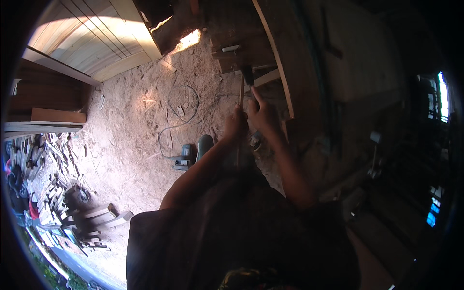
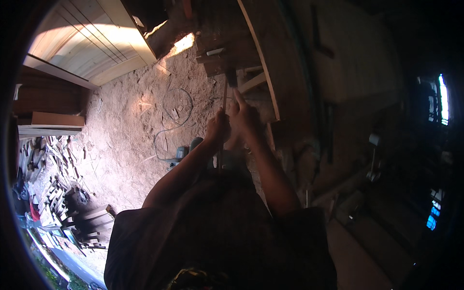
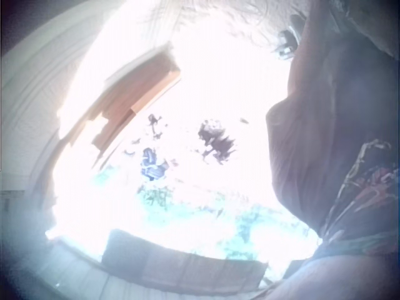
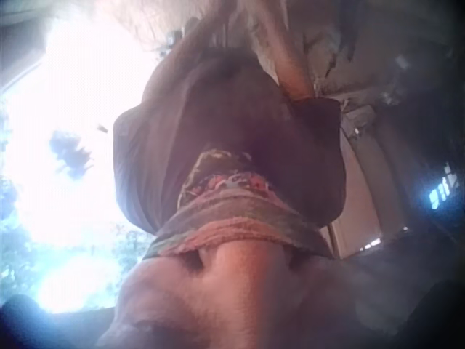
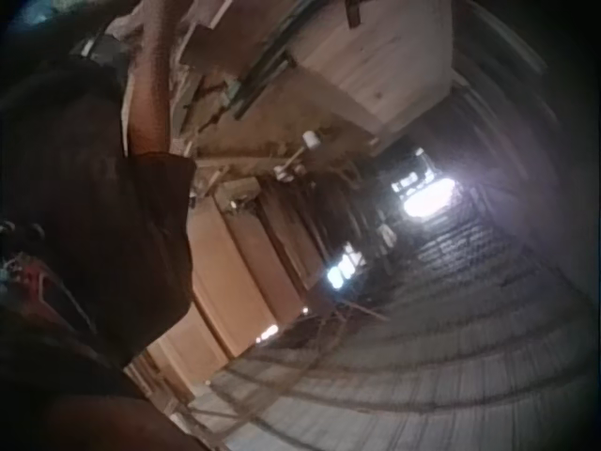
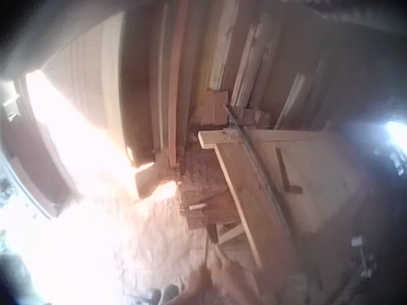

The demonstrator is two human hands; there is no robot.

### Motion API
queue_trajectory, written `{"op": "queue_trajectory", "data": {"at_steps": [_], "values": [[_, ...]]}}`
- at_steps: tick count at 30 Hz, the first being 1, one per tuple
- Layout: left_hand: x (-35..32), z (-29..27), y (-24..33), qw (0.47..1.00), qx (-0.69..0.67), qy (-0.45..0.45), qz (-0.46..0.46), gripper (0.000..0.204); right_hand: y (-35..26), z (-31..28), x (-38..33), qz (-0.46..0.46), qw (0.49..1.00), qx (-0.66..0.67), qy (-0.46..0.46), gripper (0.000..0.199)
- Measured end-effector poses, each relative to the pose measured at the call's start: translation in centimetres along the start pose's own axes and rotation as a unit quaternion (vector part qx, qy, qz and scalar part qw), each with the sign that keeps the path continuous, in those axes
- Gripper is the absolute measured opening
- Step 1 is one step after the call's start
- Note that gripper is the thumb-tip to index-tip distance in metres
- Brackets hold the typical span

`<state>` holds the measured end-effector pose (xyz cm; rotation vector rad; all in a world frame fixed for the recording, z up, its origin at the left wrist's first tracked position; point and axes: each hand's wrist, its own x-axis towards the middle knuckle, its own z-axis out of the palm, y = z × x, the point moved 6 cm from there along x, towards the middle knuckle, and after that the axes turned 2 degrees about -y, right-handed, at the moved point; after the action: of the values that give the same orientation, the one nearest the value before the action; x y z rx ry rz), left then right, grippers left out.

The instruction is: The person uses a hammer and chisel to shape a small wooden piece on a workbench, repeatedly striking and adjusting the wood. They then use a hand saw to cut the same piece. The scene is a cluttered workshop with wood shavings and tools visible.

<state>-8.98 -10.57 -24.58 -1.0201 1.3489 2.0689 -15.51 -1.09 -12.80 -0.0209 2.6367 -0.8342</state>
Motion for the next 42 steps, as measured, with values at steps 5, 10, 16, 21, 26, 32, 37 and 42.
{"op": "queue_trajectory", "data": {"at_steps": [5,10,16,21,26,32,37,42], "values": [[-0.1,-0.2,0.1,0.888,0.320,0.048,0.328,0.045,-0.4,0.1,-3.7,-0.002,1.000,0.010,-0.019,0.052],[1.7,-0.6,-1.0,0.978,0.081,-0.081,0.172,0.047,0.1,0.6,-1.4,0.045,0.998,-0.029,-0.035,0.053],[-1.0,-0.4,0.2,0.996,-0.052,-0.065,-0.020,0.062,-0.3,0.3,-2.8,-0.006,1.000,-0.011,-0.019,0.053],[-2.0,-0.1,1.8,0.999,0.041,-0.005,0.015,0.055,0.8,0.7,-0.5,0.067,0.996,-0.053,-0.023,0.053],[-1.4,0.2,1.2,0.998,-0.066,-0.022,0.000,0.054,0.4,0.8,-1.6,-0.001,1.000,0.005,-0.013,0.051],[-1.2,0.3,0.3,0.995,-0.085,-0.047,0.028,0.049,-0.6,-0.4,0.8,-0.019,0.998,-0.023,0.061,0.050],[-0.6,0.2,0.1,0.993,-0.093,-0.036,0.057,0.045,-1.3,-0.3,-2.4,-0.004,1.000,-0.008,0.005,0.049],[-0.7,0.6,0.1,0.995,-0.071,-0.042,0.064,0.042,0.7,0.9,0.2,0.083,0.996,-0.003,-0.039,0.050]]}}
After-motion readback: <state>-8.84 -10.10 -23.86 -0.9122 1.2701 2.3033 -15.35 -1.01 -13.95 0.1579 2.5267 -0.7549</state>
